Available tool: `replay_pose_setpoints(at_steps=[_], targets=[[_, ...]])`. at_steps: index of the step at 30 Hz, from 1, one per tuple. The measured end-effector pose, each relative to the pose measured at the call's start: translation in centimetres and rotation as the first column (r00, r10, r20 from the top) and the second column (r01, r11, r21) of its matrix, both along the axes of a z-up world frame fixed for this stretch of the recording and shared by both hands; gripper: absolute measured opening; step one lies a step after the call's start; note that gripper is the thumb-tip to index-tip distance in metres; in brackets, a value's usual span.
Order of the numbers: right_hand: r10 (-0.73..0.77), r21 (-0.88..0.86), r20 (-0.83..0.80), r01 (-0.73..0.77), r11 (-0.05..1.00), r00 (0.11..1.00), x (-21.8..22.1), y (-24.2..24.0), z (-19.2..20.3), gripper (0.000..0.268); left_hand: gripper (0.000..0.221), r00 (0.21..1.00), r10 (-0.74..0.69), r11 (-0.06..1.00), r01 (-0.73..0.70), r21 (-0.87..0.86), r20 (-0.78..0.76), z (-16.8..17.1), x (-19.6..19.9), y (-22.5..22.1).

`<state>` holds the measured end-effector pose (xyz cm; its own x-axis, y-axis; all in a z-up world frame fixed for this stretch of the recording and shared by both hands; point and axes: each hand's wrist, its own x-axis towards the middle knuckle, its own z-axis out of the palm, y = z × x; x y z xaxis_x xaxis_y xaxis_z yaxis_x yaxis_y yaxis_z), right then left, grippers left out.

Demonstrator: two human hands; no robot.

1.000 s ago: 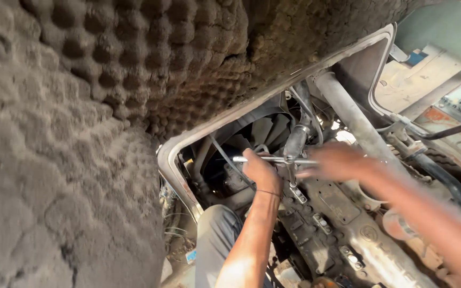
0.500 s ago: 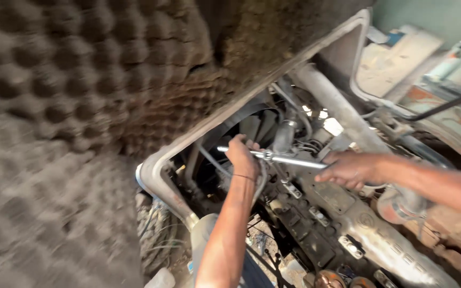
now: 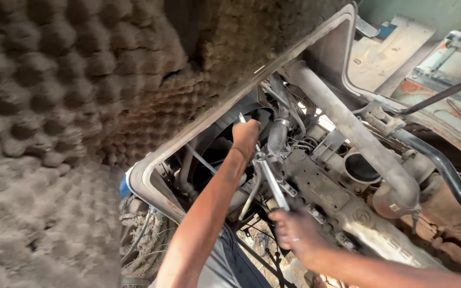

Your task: Using a socket wrench to tighten or loosen bolts on a vehicle engine block within an interior engine bay.

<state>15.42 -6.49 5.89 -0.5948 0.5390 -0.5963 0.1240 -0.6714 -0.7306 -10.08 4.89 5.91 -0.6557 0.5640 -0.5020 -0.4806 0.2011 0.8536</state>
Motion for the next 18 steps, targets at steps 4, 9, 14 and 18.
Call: replay_pose_setpoints(at_steps=[4,9,14,18], targets=[[-0.176,-0.075,-0.073,0.17,0.983,0.982,-3.6,-2.9,-7.3,0.021,0.022,0.883,-0.104,0.99,0.048,-0.134,-0.457,1.1,0.1,1.0],[-0.455,-0.209,-0.066,0.433,0.877,0.888,-9.4,-7.3,-1.2,0.01,0.028,0.7,-0.407,0.911,0.267,-0.313,-0.587,3.5,1.1,0.5],[-0.372,-0.263,0.083,0.38,0.887,0.924,-14.3,-8.4,-0.1,0.025,0.032,0.475,-0.541,0.838,0.374,-0.398,-0.694,1.8,-0.1,1.3],[-0.431,-0.382,0.068,0.422,0.822,0.9,-16.3,-7.8,-0.3,0.021,0.033,0.307,-0.673,0.734,0.394,-0.554,-0.673,5.1,1.8,1.1]])
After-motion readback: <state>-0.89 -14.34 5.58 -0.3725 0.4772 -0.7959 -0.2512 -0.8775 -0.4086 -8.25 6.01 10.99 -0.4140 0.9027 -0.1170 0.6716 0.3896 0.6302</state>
